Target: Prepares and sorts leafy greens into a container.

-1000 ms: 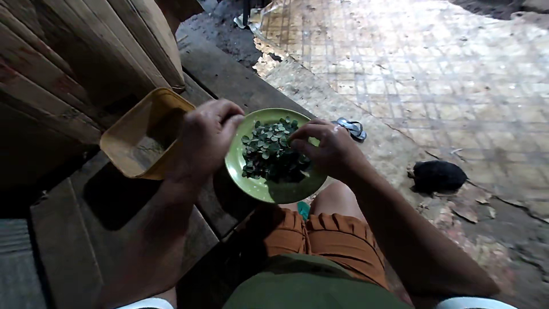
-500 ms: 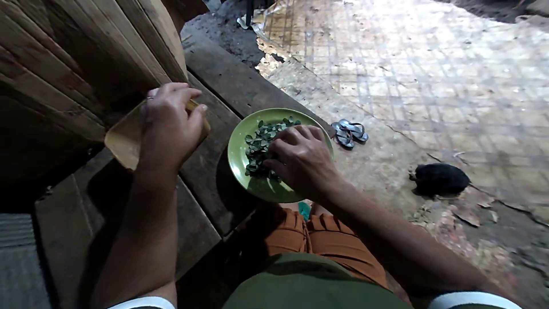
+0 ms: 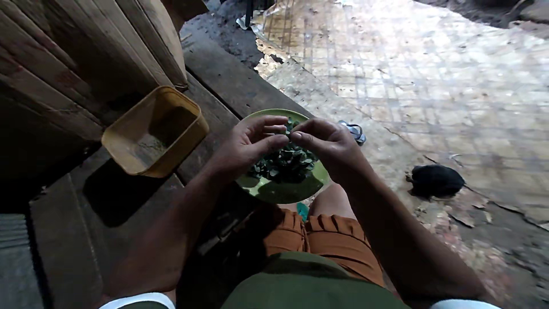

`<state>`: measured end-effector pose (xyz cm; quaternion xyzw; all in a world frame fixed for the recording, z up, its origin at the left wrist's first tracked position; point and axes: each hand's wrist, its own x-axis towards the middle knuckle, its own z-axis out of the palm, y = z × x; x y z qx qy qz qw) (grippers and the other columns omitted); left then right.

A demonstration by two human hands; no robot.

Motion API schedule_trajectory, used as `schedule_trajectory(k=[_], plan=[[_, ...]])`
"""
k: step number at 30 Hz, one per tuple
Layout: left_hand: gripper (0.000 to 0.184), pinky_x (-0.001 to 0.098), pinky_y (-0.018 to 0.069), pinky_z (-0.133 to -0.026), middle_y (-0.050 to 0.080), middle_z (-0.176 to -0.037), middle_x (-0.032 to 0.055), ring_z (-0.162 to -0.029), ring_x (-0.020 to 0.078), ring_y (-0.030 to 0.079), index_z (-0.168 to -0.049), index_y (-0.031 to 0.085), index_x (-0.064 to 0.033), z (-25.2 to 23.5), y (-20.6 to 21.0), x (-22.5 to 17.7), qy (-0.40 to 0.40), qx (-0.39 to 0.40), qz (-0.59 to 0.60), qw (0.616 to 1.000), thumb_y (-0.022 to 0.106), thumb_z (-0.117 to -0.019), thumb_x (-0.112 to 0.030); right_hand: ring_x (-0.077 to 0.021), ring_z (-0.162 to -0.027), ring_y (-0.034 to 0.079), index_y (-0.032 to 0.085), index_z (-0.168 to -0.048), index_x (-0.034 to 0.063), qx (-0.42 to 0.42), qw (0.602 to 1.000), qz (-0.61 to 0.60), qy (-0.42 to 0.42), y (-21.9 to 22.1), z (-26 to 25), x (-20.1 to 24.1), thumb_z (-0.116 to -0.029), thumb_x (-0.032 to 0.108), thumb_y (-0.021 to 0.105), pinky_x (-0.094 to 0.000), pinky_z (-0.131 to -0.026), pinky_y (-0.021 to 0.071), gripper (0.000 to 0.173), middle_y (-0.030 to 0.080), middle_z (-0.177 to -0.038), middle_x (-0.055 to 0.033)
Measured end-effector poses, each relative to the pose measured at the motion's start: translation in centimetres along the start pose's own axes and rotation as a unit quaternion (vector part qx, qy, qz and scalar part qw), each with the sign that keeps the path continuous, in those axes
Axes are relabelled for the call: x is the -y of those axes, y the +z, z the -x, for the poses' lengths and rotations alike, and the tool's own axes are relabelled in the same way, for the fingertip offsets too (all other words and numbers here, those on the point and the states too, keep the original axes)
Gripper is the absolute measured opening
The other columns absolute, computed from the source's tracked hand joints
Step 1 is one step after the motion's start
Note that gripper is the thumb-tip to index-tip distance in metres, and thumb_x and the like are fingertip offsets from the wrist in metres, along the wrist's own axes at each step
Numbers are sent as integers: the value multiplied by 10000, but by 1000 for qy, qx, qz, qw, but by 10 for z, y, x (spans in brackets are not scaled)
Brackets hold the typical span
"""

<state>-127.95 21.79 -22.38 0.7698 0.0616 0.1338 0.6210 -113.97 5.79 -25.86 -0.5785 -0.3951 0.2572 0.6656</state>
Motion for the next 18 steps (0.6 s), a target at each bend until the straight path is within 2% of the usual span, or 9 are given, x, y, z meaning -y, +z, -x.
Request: schedule_trajectory(k=[2, 5, 7, 10, 12, 15, 16, 18], plan=[[296, 236, 596, -833, 706, -1107, 17, -924, 59, 692, -1247, 629, -26, -2, 10, 4, 5, -12, 23, 1000, 674, -957, -65, -23, -797, 654, 701, -1016, 64, -3, 1000, -7, -11, 1, 1, -4, -972, 86, 647, -209, -761, 566, 73, 702, -875, 34], [109, 253, 611, -761, 716, -928, 18, -808, 76, 695, -1062, 680, -29, -4, 16, 11, 11, -54, -1, 998, 668, -953, -23, -31, -764, 648, 698, -1028, 70, -12, 999, 41, -16, 0, 3, -6, -978, 105, 662, -205, -715, 563, 72, 698, -873, 29], [70, 254, 616, -737, 706, -889, 23, -774, 81, 694, -1026, 677, -22, -4, 15, 11, 2, -60, -6, 998, 651, -963, -8, -27, -753, 640, 700, -1021, 84, -16, 998, 66, -10, -1, 4, -5, -978, 130, 672, -202, -695, 553, 69, 691, -872, 36], [61, 267, 623, -730, 706, -877, 31, -759, 95, 701, -1025, 676, -23, -3, 8, 7, -22, -68, -13, 997, 656, -968, -19, -22, -785, 649, 698, -1024, 86, -31, 996, 79, 6, -6, 5, -6, -975, 135, 673, -206, -733, 562, 73, 692, -883, 39], [96, 264, 620, -754, 718, -925, 24, -806, 87, 706, -1051, 686, -42, -2, 2, 5, -20, -65, -59, 996, 681, -956, -45, -30, -792, 647, 705, -1006, 82, -44, 995, 86, 6, -10, 5, -7, -967, 132, 675, -209, -738, 558, 70, 690, -887, 28], [321, 289, 564, -944, 678, -1226, 39, -1108, 90, 655, -1238, 676, -75, 0, 1, 5, 19, -19, -170, 985, 729, -927, -133, -19, -780, 639, 699, -991, 83, -46, 995, 86, -6, -11, 6, -8, -965, 120, 674, -195, -730, 551, 51, 683, -881, 35], [349, 298, 542, -988, 663, -1259, 54, -1159, 99, 633, -1254, 676, -68, 1, 3, 8, 52, -16, -199, 979, 741, -921, -153, -15, -777, 638, 695, -987, 85, -45, 995, 86, -8, -10, 6, -8, -963, 114, 677, -191, -731, 550, 43, 681, -878, 39], [284, 295, 538, -967, 692, -1185, 54, -1103, 97, 649, -1196, 710, -67, 1, 8, 11, 96, -36, -238, 966, 736, -931, -167, -14, -774, 640, 696, -980, 86, -39, 995, 92, -11, -9, 5, -8, -960, 122, 681, -189, -725, 552, 44, 680, -875, 37]])
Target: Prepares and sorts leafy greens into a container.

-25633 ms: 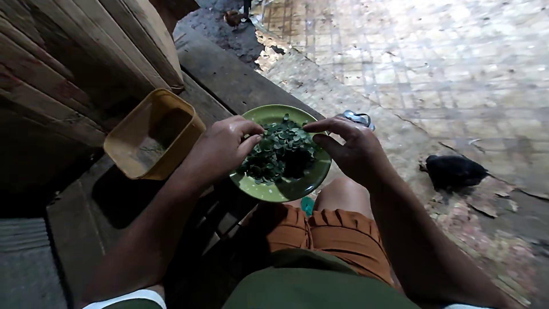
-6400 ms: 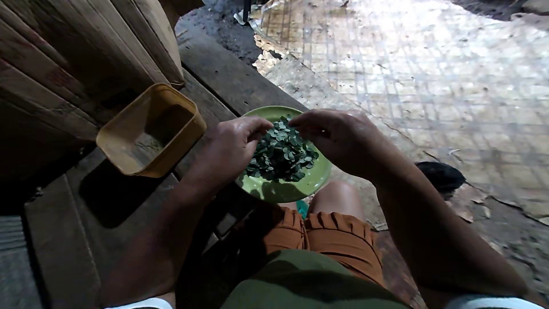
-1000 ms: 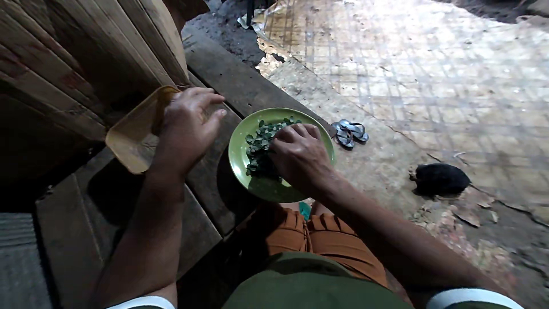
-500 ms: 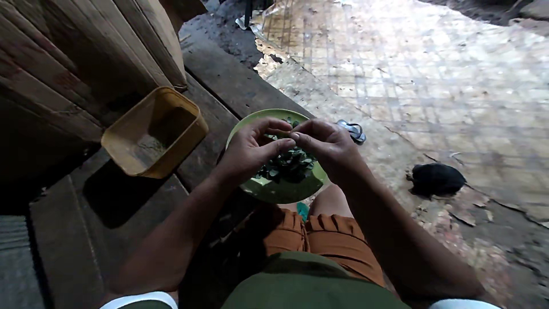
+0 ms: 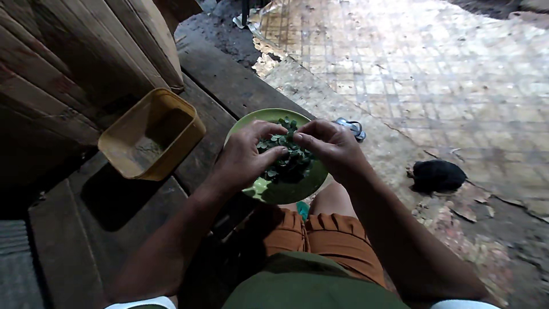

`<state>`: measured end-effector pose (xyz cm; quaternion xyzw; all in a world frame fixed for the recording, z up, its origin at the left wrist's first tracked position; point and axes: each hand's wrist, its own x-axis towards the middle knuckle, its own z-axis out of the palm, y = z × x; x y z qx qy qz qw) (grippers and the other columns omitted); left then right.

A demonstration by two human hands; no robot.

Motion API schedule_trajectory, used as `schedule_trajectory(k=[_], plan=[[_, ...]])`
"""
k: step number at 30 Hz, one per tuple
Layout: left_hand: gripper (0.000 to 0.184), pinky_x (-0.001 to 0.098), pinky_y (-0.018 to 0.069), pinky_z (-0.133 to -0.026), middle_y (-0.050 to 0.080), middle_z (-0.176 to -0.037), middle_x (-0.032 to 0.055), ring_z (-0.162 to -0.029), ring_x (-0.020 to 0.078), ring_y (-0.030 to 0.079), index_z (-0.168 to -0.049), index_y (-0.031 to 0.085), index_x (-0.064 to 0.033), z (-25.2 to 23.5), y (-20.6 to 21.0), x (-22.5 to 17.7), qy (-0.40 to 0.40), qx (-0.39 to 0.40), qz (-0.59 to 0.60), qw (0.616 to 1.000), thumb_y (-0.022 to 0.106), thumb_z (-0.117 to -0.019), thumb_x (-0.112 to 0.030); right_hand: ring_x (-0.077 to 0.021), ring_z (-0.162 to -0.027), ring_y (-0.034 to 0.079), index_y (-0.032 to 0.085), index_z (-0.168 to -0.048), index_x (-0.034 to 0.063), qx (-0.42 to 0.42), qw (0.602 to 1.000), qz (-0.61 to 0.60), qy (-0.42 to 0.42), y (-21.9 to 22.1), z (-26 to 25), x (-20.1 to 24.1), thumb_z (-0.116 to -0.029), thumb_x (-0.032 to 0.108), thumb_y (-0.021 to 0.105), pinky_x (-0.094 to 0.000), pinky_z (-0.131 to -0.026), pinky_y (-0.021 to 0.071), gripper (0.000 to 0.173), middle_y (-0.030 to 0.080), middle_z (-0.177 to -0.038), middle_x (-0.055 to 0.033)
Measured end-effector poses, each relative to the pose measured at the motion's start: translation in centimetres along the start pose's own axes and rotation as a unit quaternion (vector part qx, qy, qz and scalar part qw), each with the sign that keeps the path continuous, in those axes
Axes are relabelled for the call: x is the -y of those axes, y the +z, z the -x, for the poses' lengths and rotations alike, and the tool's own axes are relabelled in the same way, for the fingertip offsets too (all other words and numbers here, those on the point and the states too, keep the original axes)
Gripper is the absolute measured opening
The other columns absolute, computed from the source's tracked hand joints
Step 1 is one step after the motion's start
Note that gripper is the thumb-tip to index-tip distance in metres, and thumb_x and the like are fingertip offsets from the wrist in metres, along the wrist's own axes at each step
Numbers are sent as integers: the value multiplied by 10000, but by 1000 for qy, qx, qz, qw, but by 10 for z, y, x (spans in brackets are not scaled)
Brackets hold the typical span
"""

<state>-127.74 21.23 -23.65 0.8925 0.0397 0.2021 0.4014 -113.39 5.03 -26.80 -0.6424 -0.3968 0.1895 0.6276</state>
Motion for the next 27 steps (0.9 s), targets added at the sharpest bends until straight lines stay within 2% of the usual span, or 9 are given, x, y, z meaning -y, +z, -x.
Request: schedule_trajectory(k=[3, 8, 11, 14, 16, 18, 23, 25, 27], plan=[[105, 242, 571, -858, 722, -985, 5, -913, 42, 682, -1039, 739, -88, 0, 4, 0, 9, -36, -43, 998, 694, -968, -152, -20, -813, 641, 714, -974, 92, 9, 1000, 27, -10, 0, -1, -2, -960, 170, 679, -203, -749, 552, 86, 676, -906, 27], [133, 296, 562, -782, 696, -921, 38, -846, 105, 668, -1023, 717, -78, 0, 4, 0, 12, -31, -117, 993, 626, -1011, -174, -14, -843, 634, 709, -987, 112, 25, 997, 71, -18, 1, 1, 3, -974, 217, 667, -208, -765, 538, 113, 669, -926, 42], [175, 391, 570, -818, 699, -966, 100, -897, 191, 687, -1057, 701, -32, -2, 1, 3, 13, -36, -147, 988, 585, -1030, -160, -17, -829, 628, 707, -995, 101, 24, 995, 90, -18, 1, -1, 5, -980, 217, 655, -210, -752, 533, 128, 666, -929, 29], [215, 441, 563, -844, 692, -1027, 153, -930, 250, 685, -1098, 695, -3, -6, -22, 5, -10, -55, -199, 978, 564, -1044, -164, -70, -924, 647, 729, -1002, 86, 21, 984, 172, -47, -3, -4, 2, -976, 210, 664, -277, -845, 543, 142, 681, -989, -19], [243, 477, 550, -885, 687, -1085, 186, -984, 291, 680, -1131, 682, 9, -8, -48, 6, -34, -70, -255, 964, 534, -1057, -169, -182, -1010, 665, 756, -1033, 92, 28, 961, 264, -72, -4, -6, -2, -978, 190, 670, -436, -912, 524, 142, 708, -1058, -70], [265, 533, 523, -934, 668, -1150, 230, -1057, 351, 663, -1171, 662, 27, -7, -75, 4, -90, -97, -302, 944, 506, -1068, -161, -292, -1098, 649, 759, -1143, 116, 52, 938, 332, -82, -4, -7, -3, -978, 193, 667, -586, -954, 457, 204, 708, -1140, -101], [264, 567, 450, -1040, 606, -1264, 288, -1215, 426, 584, -1217, 653, 33, 2, -116, 15, -188, -190, -367, 891, 492, -1018, -30, -350, -1255, 574, 616, -1417, 199, 156, 909, 380, -77, 12, -4, 9, -886, 254, 794, -605, -967, 486, 564, 626, -1364, -91], [281, 590, 387, -1107, 563, -1347, 299, -1308, 464, 509, -1238, 659, 21, 4, -120, 21, -198, -185, -377, 886, 505, -1007, -19, -336, -1267, 564, 627, -1407, 258, 192, 885, 420, -61, 18, -5, 7, -892, 281, 787, -570, -974, 493, 539, 594, -1418, -63], [279, 600, 361, -1130, 539, -1398, 288, -1350, 468, 472, -1246, 664, 12, 4, -117, 24, -176, -150, -358, 905, 532, -1006, -42, -339, -1227, 595, 708, -1283, 220, 202, 881, 422, -68, 20, -7, 7, -911, 175, 755, -562, -957, 511, 377, 636, -1351, -77]])
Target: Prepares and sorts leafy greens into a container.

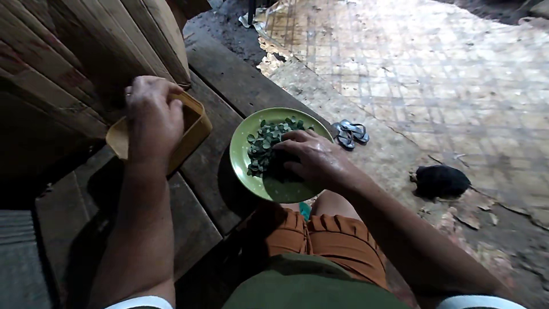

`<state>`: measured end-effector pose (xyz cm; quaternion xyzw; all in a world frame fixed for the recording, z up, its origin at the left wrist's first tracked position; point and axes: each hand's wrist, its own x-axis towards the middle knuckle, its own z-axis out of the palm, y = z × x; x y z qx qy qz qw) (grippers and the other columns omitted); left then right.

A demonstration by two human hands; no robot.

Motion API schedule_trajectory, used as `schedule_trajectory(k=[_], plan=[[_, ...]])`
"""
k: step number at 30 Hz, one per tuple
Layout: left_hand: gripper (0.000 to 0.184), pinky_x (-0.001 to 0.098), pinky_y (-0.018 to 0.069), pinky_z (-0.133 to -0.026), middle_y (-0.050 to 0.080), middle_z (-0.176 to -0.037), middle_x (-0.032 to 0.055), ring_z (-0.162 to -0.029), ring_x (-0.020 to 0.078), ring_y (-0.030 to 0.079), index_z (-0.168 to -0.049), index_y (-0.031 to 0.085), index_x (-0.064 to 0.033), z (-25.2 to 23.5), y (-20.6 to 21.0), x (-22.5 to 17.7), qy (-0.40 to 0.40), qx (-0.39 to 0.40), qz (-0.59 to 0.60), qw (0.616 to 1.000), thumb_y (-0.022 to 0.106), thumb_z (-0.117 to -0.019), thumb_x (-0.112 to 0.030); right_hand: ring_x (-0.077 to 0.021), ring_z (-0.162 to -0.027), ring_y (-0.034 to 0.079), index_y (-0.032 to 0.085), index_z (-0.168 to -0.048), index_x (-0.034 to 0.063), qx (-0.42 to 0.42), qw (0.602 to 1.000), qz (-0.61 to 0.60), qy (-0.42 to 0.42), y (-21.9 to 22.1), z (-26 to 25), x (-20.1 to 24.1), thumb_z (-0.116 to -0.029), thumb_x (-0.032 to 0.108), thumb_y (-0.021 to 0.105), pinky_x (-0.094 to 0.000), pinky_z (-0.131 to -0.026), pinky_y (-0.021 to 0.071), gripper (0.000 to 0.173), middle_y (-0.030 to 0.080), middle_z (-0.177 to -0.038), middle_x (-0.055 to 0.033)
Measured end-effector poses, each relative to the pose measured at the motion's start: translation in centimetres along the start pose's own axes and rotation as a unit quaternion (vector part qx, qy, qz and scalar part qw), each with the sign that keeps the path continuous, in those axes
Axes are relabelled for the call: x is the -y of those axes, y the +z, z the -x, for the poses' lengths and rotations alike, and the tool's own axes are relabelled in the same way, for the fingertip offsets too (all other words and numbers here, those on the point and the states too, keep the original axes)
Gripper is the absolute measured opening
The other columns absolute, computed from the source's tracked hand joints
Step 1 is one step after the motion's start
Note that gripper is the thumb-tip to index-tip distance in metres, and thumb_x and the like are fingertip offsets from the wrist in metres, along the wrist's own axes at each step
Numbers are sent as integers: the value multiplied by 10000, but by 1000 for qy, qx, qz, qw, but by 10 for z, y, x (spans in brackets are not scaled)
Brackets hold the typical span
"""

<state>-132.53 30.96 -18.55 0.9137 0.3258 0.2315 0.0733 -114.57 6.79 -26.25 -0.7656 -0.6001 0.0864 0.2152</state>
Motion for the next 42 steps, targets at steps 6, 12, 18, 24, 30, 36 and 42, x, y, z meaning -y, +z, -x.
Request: schedule_trajectory(k=[6, 12, 18, 24, 30, 36, 42], plan=[[217, 557, 457, -1032, 649, -1246, 212, -1201, 376, 596, -1171, 710, -18, 8, 23, -25, 132, 143, 95, 976, 612, -1011, -127, -253, -995, 702, 753, -1087, 102, -74, 996, -48, -26, -15, -9, -17, -955, 1, 597, -462, -872, 573, 228, 722, -1074, -105], [151, 557, 489, -954, 688, -1148, 136, -1121, 338, 622, -1069, 755, -82, 18, 39, -39, 209, 264, 105, 936, 681, -973, -172, -147, -949, 688, 748, -1102, 151, -77, 994, -75, -1, -51, -7, -11, -988, 71, 606, -364, -849, 571, 198, 709, -1094, -50], [299, 525, 525, -920, 660, -1165, 122, -1108, 305, 624, -1178, 704, -92, 30, 40, -59, 243, 332, 99, 906, 766, -904, -195, -96, -992, 680, 724, -1216, 173, -66, 992, -103, -14, -58, 1, -10, -1002, 121, 605, -295, -866, 576, 250, 691, -1168, -34], [347, 545, 554, -869, 635, -1201, 113, -1089, 318, 646, -1229, 659, -128, 39, 47, -78, 191, 372, 8, 908, 775, -921, -237, -88, -1063, 676, 702, -1275, 166, -63, 991, -120, -6, -66, 7, -6, -1002, 108, 600, -276, -889, 580, 298, 682, -1232, -35], [118, 512, 574, -795, 683, -1050, 95, -961, 281, 690, -1069, 722, -108, 41, 57, -74, 222, 326, 3, 919, 709, -958, -144, -70, -991, 707, 687, -1282, 146, -77, 987, -140, -14, -67, 12, -7, -987, 44, 596, -260, -867, 605, 325, 693, -1220, -28], [139, 463, 587, -829, 690, -1034, 104, -929, 245, 693, -1088, 714, -65, 36, 44, -65, 238, 289, 84, 923, 701, -953, -93, -94, -915, 729, 696, -1225, 130, -135, 981, -138, 11, -51, 16, -10, -970, 99, 669, -265, -799, 625, 258, 704, -1172, -47], [294, 487, 573, -830, 675, -1143, 120, -970, 266, 678, -1209, 691, -76, 39, 50, -73, 238, 252, 130, 929, 717, -956, -222, -141, -942, 722, 703, -1196, 96, -133, 979, -154, 4, -40, 17, -11, -940, 61, 695, -314, -810, 630, 258, 691, -1139, -84]])
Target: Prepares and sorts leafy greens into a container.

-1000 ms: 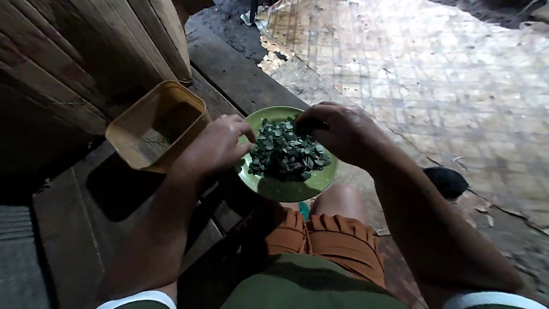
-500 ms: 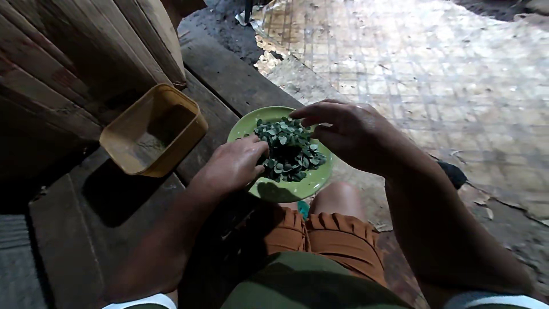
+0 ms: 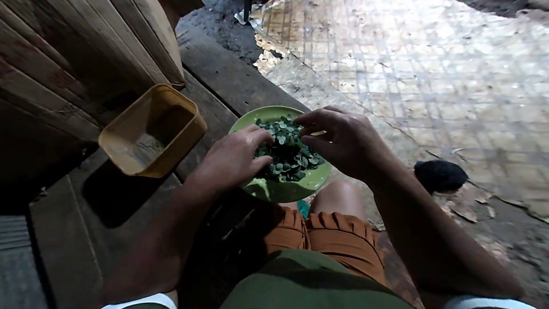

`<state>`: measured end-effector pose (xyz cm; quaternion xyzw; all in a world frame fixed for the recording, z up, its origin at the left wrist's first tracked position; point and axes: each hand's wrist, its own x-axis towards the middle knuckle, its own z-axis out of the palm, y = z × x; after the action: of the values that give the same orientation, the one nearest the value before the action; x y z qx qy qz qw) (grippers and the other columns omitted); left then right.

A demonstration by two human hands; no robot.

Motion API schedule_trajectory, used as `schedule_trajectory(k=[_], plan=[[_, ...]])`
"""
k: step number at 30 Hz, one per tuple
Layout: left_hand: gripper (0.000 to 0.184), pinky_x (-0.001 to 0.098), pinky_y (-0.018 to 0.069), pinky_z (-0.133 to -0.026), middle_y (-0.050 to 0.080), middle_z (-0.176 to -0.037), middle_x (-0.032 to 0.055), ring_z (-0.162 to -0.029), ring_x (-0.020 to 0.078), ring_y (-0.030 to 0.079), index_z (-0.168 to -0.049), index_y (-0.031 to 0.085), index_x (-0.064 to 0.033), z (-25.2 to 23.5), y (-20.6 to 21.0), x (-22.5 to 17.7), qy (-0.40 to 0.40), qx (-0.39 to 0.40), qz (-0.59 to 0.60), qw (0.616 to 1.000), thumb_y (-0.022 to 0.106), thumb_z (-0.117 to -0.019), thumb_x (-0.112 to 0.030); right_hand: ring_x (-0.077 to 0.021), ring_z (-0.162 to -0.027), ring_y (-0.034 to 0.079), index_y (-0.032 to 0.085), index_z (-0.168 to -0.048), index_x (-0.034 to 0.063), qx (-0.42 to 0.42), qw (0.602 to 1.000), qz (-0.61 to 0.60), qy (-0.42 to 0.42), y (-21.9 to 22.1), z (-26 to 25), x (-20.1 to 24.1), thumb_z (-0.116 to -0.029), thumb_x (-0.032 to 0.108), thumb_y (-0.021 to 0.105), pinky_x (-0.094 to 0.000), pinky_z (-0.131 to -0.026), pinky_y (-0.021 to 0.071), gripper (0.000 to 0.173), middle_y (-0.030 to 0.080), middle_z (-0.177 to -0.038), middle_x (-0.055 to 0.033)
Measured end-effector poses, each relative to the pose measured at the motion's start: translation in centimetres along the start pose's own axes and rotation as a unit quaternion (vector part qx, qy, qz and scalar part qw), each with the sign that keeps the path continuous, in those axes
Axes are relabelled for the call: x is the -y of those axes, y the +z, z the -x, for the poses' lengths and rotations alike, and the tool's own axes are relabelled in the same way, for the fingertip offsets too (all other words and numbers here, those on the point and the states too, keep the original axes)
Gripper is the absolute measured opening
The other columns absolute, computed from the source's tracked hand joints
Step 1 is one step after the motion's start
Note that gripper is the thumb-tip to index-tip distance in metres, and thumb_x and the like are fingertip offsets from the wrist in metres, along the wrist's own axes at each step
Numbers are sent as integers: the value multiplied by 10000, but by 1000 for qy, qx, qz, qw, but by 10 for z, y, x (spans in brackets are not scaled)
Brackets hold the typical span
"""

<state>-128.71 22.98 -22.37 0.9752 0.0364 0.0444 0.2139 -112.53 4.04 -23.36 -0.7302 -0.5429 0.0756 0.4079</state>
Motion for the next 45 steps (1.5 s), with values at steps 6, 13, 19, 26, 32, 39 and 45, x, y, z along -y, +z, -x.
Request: schedule_trajectory(k=[6, 13, 19, 26, 32, 39, 45], plan=[[131, 477, 574, -850, 682, -1120, 128, -993, 271, 686, -1030, 739, -58, -14, 26, 9, -1, -104, -4, 995, 675, -974, -158, -113, -990, 712, 719, -1193, 116, -31, 1000, 4, 4, 4, 5, -2, -972, 125, 667, -295, -844, 622, 227, 693, -1138, -58], [126, 237, 546, -810, 661, -1152, 50, -981, 81, 644, -1008, 726, -91, -6, 1, 4, -28, -149, 135, 979, 663, -979, -196, -154, -969, 698, 741, -1165, 76, -73, 997, -20, -8, 22, 4, -3, -999, 187, 640, -331, -875, 583, 224, 714, -1073, -82], [95, 213, 558, -844, 663, -1163, 10, -1038, 51, 643, -986, 724, -104, -6, 2, -1, -37, -145, 236, 960, 680, -968, -186, -88, -919, 678, 737, -1119, 72, -55, 993, -102, -5, 37, 0, 4, -988, 196, 657, -280, -834, 568, 197, 718, -1017, -31], [83, 222, 555, -850, 654, -1171, 15, -1057, 58, 636, -980, 705, -98, -7, 2, 2, -40, -147, 264, 952, 660, -970, -167, -21, -901, 680, 725, -1096, 77, -37, 991, -130, -11, 35, -1, -4, -1003, 195, 645, -230, -851, 576, 171, 721, -983, 9], [257, 353, 538, -956, 640, -1278, 132, -1151, 170, 632, -1134, 692, -40, 17, -54, 29, -97, -228, 24, 969, 603, -1015, -249, -273, -1164, 638, 632, -1384, 104, 61, 998, 17, 18, 19, -3, -11, -948, 245, 733, -488, -1001, 511, 469, 658, -1281, -138], [334, 637, 384, -1069, 597, -1325, 278, -1291, 450, 530, -1178, 693, 3, 49, -91, 60, -278, -259, -159, 911, 517, -1058, -255, -361, -1310, 543, 611, -1417, 229, 222, 965, 124, 69, 28, -35, 7, -914, 267, 774, -600, -945, 513, 531, 558, -1448, -117], [350, 614, 369, -1105, 582, -1376, 248, -1335, 435, 503, -1269, 675, -31, 44, -87, 56, -241, -223, -113, 938, 542, -1051, -272, -337, -1074, 662, 723, -1148, 64, 236, 963, 118, 56, 16, -55, 4, -925, -14, 658, -561, -927, 525, 244, 684, -1151, -164]])
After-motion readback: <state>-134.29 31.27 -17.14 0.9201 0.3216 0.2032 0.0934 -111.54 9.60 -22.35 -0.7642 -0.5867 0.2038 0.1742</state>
